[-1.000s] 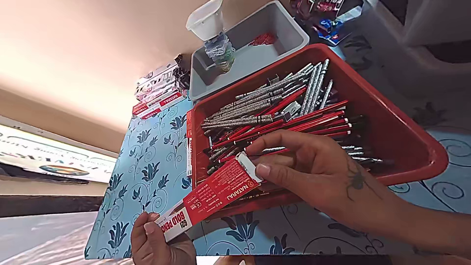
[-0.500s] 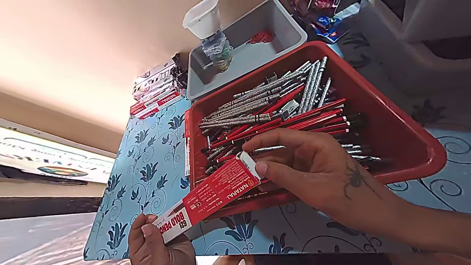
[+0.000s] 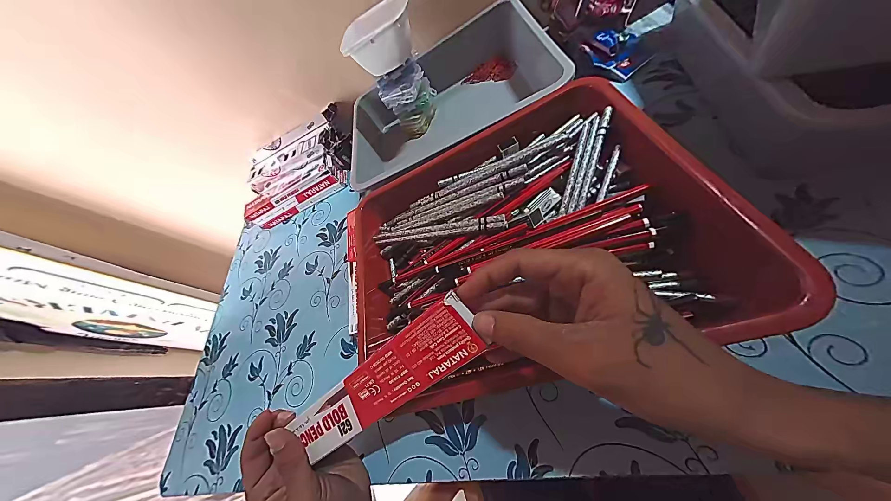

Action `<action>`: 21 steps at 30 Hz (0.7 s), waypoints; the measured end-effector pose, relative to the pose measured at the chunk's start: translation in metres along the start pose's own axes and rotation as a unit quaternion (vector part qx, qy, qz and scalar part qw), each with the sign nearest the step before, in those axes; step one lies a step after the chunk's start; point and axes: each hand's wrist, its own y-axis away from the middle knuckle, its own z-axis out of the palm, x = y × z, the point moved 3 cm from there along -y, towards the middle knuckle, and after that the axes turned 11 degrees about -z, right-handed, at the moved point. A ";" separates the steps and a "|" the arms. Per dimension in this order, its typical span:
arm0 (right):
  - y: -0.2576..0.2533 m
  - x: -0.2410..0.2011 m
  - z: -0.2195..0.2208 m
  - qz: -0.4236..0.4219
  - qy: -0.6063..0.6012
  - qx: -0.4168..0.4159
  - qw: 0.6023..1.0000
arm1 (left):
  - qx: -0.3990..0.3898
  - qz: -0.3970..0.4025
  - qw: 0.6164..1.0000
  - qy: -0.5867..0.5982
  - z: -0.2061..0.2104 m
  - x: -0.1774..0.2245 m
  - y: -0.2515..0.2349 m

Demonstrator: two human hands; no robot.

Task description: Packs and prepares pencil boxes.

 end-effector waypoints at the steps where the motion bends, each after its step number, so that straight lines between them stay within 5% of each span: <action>1: 0.000 -0.001 0.000 0.002 0.000 0.000 1.000 | -0.001 -0.001 1.000 0.003 0.000 0.000 0.000; 21: 0.007 0.007 0.006 -0.134 0.030 -0.055 0.989 | 0.008 -0.113 0.993 0.038 0.000 -0.008 -0.001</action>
